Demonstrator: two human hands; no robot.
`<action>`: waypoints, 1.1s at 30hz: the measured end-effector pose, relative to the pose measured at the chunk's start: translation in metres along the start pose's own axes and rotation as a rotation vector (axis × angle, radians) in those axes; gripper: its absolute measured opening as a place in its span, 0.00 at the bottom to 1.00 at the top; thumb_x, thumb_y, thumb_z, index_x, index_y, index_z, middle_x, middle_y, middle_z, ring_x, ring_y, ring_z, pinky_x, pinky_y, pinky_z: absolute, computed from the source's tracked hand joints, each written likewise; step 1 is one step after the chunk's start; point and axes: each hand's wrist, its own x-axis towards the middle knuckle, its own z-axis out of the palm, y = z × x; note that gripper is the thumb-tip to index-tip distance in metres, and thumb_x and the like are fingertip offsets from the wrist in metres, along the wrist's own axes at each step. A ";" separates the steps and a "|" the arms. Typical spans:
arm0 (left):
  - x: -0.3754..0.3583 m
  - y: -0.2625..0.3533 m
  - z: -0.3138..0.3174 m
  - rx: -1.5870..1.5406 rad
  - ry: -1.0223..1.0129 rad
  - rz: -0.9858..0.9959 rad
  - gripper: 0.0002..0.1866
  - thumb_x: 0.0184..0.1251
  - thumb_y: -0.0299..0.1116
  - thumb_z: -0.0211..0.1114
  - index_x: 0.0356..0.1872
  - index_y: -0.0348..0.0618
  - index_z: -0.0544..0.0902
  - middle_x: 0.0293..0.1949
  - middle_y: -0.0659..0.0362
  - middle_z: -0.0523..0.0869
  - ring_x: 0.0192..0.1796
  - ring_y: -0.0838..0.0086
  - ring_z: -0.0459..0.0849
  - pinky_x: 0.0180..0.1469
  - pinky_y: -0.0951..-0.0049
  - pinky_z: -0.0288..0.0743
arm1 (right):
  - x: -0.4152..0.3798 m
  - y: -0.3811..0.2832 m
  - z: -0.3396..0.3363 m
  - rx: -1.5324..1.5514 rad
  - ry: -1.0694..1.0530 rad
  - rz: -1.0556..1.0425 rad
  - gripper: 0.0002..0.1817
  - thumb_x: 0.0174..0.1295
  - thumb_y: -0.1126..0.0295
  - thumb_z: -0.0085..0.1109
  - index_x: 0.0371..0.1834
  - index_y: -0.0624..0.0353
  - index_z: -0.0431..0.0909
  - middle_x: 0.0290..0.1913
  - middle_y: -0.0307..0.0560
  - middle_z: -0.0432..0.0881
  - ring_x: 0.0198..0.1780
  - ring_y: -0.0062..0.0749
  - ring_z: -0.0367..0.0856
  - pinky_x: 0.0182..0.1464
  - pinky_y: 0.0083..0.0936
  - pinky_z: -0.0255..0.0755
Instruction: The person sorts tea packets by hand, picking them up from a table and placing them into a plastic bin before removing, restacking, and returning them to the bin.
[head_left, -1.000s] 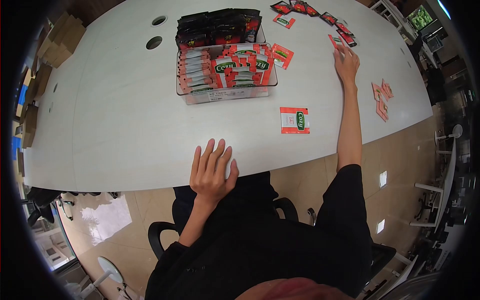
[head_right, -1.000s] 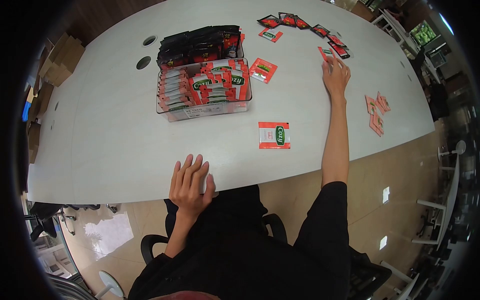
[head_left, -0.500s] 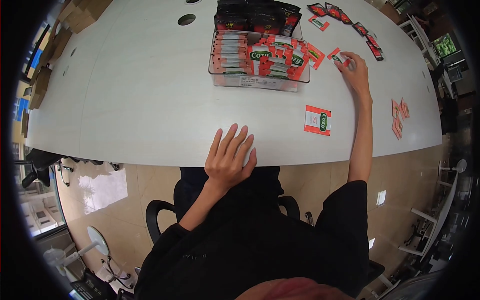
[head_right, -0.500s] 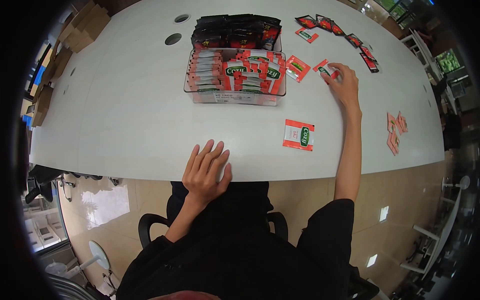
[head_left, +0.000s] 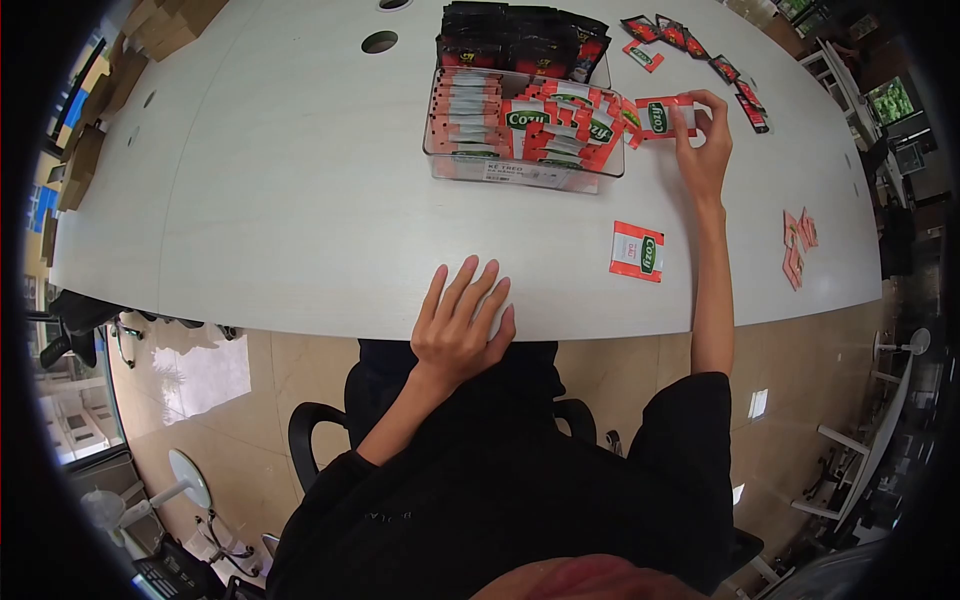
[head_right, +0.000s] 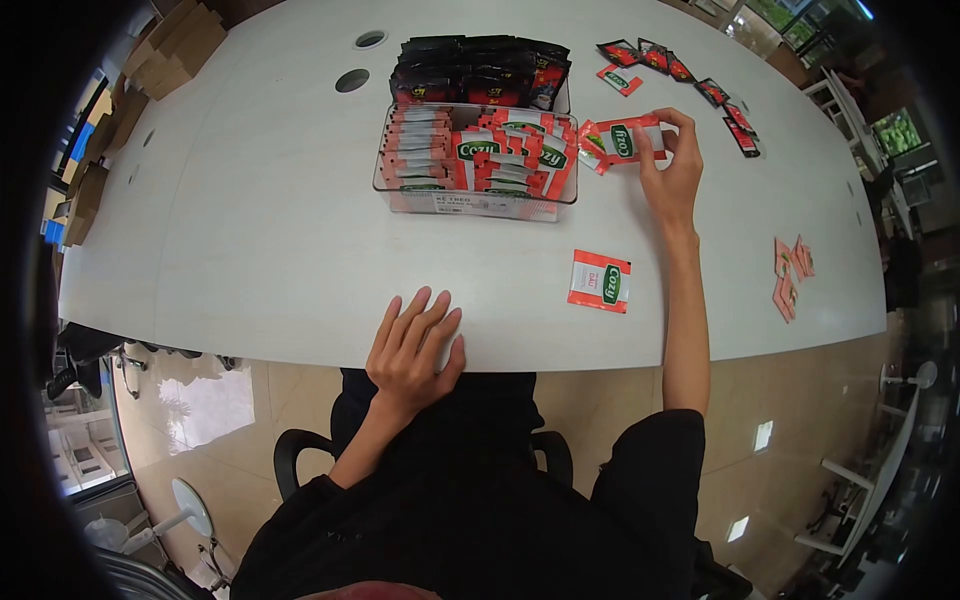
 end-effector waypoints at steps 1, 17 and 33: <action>0.000 0.001 0.000 0.005 0.008 0.001 0.14 0.58 0.32 0.69 0.45 0.47 0.92 0.52 0.58 0.92 0.60 0.61 0.89 0.68 0.53 0.78 | -0.003 0.003 -0.001 0.004 0.003 -0.008 0.16 0.70 0.71 0.67 0.58 0.61 0.76 0.50 0.44 0.84 0.45 0.29 0.81 0.49 0.30 0.77; -0.010 0.000 0.003 -0.007 0.012 -0.013 0.14 0.64 0.39 0.71 0.49 0.49 0.91 0.57 0.60 0.90 0.66 0.66 0.85 0.73 0.56 0.72 | 0.001 0.023 -0.007 -0.061 0.142 -0.015 0.04 0.73 0.74 0.64 0.45 0.62 0.84 0.40 0.42 0.83 0.34 0.23 0.84 0.34 0.21 0.78; -0.014 -0.003 0.009 -0.033 0.042 -0.001 0.15 0.70 0.41 0.67 0.50 0.46 0.90 0.59 0.59 0.88 0.67 0.67 0.83 0.76 0.57 0.69 | -0.001 0.057 0.009 0.035 0.119 0.001 0.11 0.75 0.71 0.62 0.51 0.70 0.78 0.48 0.48 0.85 0.45 0.32 0.87 0.51 0.29 0.81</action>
